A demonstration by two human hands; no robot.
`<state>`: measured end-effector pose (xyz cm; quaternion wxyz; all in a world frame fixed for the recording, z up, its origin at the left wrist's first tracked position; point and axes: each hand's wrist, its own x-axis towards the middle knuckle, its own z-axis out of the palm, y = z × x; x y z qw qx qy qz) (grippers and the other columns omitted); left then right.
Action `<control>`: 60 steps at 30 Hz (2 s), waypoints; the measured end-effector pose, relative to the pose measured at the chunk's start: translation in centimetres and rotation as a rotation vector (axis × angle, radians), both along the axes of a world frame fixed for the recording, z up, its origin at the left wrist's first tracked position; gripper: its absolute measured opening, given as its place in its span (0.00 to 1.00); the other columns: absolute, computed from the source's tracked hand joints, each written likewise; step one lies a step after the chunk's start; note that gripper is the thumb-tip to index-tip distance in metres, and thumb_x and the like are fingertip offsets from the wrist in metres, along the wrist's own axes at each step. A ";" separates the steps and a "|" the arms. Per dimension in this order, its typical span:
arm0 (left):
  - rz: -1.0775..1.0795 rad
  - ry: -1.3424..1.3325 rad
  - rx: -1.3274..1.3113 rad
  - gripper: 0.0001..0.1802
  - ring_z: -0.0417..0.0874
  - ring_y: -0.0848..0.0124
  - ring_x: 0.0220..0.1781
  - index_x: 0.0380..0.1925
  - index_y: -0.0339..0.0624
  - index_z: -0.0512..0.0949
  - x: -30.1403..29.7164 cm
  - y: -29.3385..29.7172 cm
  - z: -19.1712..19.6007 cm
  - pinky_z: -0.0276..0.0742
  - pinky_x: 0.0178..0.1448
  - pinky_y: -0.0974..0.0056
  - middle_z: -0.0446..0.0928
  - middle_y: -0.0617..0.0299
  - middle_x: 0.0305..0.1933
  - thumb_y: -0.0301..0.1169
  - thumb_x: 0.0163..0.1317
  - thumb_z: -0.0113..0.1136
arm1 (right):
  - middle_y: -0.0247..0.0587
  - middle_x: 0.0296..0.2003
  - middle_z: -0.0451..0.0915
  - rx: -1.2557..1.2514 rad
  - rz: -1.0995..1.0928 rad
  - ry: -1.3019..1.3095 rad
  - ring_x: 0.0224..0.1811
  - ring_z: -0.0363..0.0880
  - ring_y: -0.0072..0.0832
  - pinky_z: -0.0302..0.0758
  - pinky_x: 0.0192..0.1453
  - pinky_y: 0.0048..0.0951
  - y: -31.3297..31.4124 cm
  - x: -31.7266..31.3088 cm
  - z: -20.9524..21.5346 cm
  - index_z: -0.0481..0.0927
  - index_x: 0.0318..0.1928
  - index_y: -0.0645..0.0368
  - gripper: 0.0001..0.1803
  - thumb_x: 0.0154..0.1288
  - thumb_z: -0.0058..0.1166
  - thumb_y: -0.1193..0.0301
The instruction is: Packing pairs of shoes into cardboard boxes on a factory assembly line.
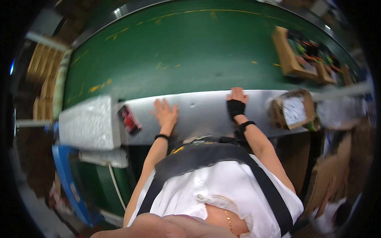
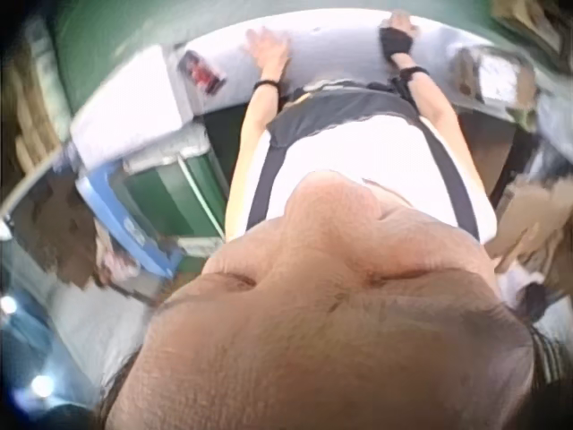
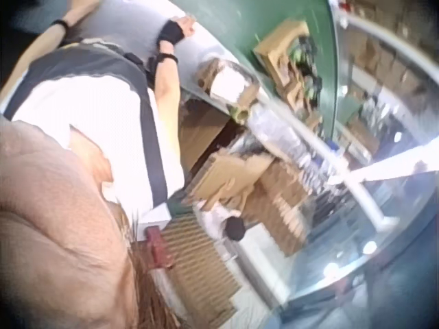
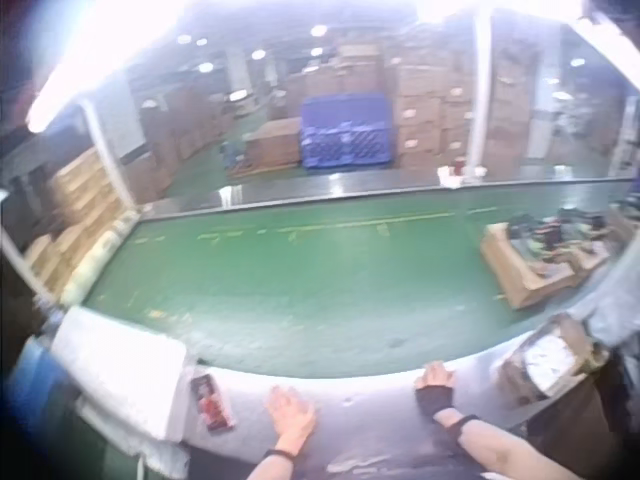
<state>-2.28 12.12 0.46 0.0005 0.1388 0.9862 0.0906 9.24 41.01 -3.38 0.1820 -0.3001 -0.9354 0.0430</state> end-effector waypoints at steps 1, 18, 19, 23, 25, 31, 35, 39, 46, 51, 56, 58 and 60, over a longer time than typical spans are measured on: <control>0.005 0.021 -0.006 0.37 0.40 0.54 0.70 0.60 0.39 0.56 0.1 -0.7 -0.4 0.28 0.65 0.41 0.46 0.45 0.66 0.54 0.57 0.41 | 0.32 0.44 0.72 -0.044 0.015 -0.018 0.52 0.65 0.29 0.58 0.48 0.37 -0.4 -0.4 0.5 0.72 0.39 0.51 0.16 0.48 0.51 0.63; -0.069 0.109 -0.036 0.35 0.47 0.49 0.67 0.58 0.37 0.57 -0.1 0.5 -0.9 0.38 0.64 0.39 0.49 0.41 0.64 0.50 0.57 0.45 | 0.58 0.42 0.74 -0.602 -0.979 0.745 0.43 0.73 0.48 0.70 0.43 0.40 37.1 1.6 -1.2 0.69 0.46 0.65 0.29 0.53 0.49 0.52; -0.074 0.110 -0.033 0.35 0.47 0.49 0.67 0.58 0.37 0.57 -0.2 0.5 -0.9 0.38 0.64 0.39 0.49 0.41 0.64 0.50 0.57 0.45 | 0.58 0.41 0.74 -0.689 -0.991 0.823 0.41 0.73 0.47 0.70 0.41 0.40 39.2 0.4 0.5 0.69 0.46 0.65 0.29 0.54 0.48 0.52; -0.045 0.124 -0.057 0.35 0.48 0.49 0.67 0.58 0.37 0.58 0.0 -0.5 -1.3 0.38 0.63 0.38 0.49 0.41 0.64 0.49 0.57 0.45 | 0.55 0.36 0.74 -1.082 -0.981 1.100 0.33 0.74 0.45 0.71 0.34 0.41 37.0 0.8 1.7 0.69 0.44 0.63 0.27 0.55 0.47 0.51; -0.050 0.114 -0.059 0.35 0.48 0.49 0.67 0.58 0.37 0.58 0.0 -0.1 -1.1 0.38 0.63 0.38 0.50 0.41 0.64 0.49 0.57 0.46 | 0.53 0.33 0.75 -1.269 -0.980 1.246 0.29 0.75 0.44 0.71 0.30 0.41 35.4 1.0 3.1 0.69 0.43 0.62 0.26 0.56 0.46 0.51; -0.057 0.124 -0.053 0.35 0.48 0.49 0.67 0.58 0.37 0.57 0.3 -0.5 -0.8 0.38 0.62 0.37 0.50 0.40 0.64 0.49 0.56 0.45 | 0.48 0.26 0.71 -1.503 -0.860 0.868 0.19 0.71 0.39 0.68 0.21 0.40 29.4 -5.7 1.8 0.61 0.45 0.64 0.29 0.56 0.48 0.51; -0.021 0.105 -0.080 0.35 0.48 0.49 0.67 0.58 0.37 0.57 0.3 -1.0 -1.2 0.39 0.62 0.37 0.49 0.40 0.64 0.49 0.57 0.45 | 0.50 0.43 0.71 -1.494 -0.873 0.796 0.39 0.73 0.37 0.74 0.33 0.33 20.0 -9.2 -0.4 0.56 0.53 0.66 0.38 0.51 0.56 0.53; -0.008 0.116 -0.072 0.35 0.47 0.50 0.67 0.58 0.37 0.58 -0.2 -0.3 -1.2 0.39 0.63 0.37 0.50 0.41 0.64 0.50 0.56 0.45 | 0.42 0.30 0.68 -1.634 -0.714 0.769 0.19 0.66 0.27 0.65 0.16 0.24 7.8 -7.4 5.4 0.57 0.51 0.60 0.36 0.51 0.57 0.52; -0.006 0.095 -0.029 0.37 0.44 0.54 0.69 0.59 0.39 0.59 -0.3 -0.6 -1.1 0.35 0.64 0.38 0.48 0.44 0.65 0.54 0.56 0.43 | 0.42 0.32 0.79 -1.875 -0.104 -0.145 0.28 0.79 0.29 0.72 0.23 0.25 -2.9 -6.4 10.0 0.73 0.40 0.61 0.27 0.56 0.49 0.48; 0.044 0.074 0.005 0.37 0.44 0.52 0.68 0.59 0.38 0.58 -0.3 -1.1 -1.4 0.35 0.63 0.37 0.48 0.42 0.65 0.53 0.56 0.43 | 0.39 0.22 0.76 -0.806 0.428 0.295 0.23 0.74 0.28 0.70 0.27 0.27 0.8 -9.6 17.4 0.77 0.31 0.56 0.09 0.56 0.52 0.64; 0.003 0.067 0.047 0.37 0.42 0.52 0.69 0.60 0.38 0.57 -0.4 -1.2 -1.4 0.33 0.63 0.37 0.46 0.42 0.66 0.54 0.56 0.41 | 0.45 0.36 0.78 0.086 0.455 -0.060 0.45 0.73 0.37 0.69 0.47 0.32 -0.4 -14.0 22.2 0.77 0.40 0.62 0.25 0.51 0.55 0.52; -0.003 0.066 0.057 0.37 0.41 0.52 0.69 0.60 0.39 0.57 -0.4 -1.1 -1.3 0.32 0.63 0.37 0.45 0.42 0.66 0.54 0.57 0.40 | 0.48 0.38 0.77 -0.028 0.295 -0.287 0.45 0.74 0.39 0.69 0.46 0.33 -0.9 -16.4 22.1 0.77 0.42 0.60 0.28 0.50 0.53 0.49; 0.016 0.058 0.048 0.37 0.41 0.52 0.69 0.60 0.39 0.56 -0.3 -1.0 -1.2 0.32 0.64 0.37 0.45 0.42 0.66 0.54 0.57 0.40 | 0.44 0.38 0.78 -0.177 0.470 -0.444 0.44 0.75 0.37 0.69 0.46 0.37 0.1 -19.2 22.3 0.79 0.37 0.53 0.24 0.50 0.49 0.47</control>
